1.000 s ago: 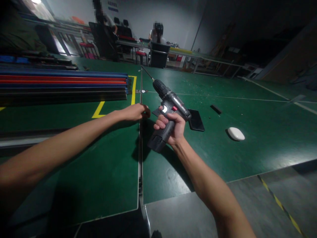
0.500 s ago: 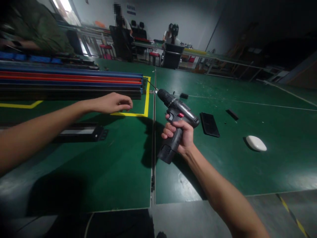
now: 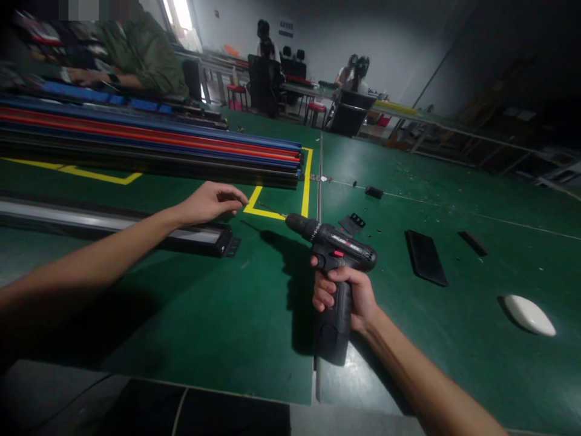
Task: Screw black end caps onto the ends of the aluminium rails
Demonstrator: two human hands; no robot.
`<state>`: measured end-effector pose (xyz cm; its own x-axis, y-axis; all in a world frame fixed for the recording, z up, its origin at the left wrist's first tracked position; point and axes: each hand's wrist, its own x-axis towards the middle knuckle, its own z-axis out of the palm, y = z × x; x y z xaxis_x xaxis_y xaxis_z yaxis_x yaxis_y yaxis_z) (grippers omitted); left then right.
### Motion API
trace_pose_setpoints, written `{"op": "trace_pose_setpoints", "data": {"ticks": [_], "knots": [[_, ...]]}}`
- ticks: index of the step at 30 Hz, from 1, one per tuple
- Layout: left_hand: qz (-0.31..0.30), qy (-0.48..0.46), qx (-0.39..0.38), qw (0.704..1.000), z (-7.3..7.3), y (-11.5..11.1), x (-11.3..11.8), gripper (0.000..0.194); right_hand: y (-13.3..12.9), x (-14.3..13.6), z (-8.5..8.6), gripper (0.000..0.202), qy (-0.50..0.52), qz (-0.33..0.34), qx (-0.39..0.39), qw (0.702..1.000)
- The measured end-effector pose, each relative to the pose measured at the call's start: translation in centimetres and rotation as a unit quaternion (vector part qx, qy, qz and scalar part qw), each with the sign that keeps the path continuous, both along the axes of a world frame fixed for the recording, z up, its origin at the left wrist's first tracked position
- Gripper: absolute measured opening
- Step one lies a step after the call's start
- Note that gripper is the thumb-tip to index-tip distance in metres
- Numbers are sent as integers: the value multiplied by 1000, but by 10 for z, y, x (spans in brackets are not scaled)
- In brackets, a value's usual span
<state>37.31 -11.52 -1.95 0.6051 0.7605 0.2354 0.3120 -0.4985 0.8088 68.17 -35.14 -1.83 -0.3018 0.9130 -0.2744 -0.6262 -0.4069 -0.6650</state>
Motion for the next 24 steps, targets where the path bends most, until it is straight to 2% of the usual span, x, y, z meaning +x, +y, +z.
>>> {"op": "trace_pose_setpoints", "data": {"ticks": [7, 17, 24], "knots": [[-68, 33, -51, 996, 5, -6, 0, 25, -4, -1, -13, 32, -4, 34, -28, 999], [-93, 9, -86, 992, 4, -11, 0, 29, -3, -3, -17, 32, 5, 43, -36, 998], [-96, 31, -80, 992, 6, -10, 0, 14, -5, -1, -20, 32, 13, 51, -43, 998]]}}
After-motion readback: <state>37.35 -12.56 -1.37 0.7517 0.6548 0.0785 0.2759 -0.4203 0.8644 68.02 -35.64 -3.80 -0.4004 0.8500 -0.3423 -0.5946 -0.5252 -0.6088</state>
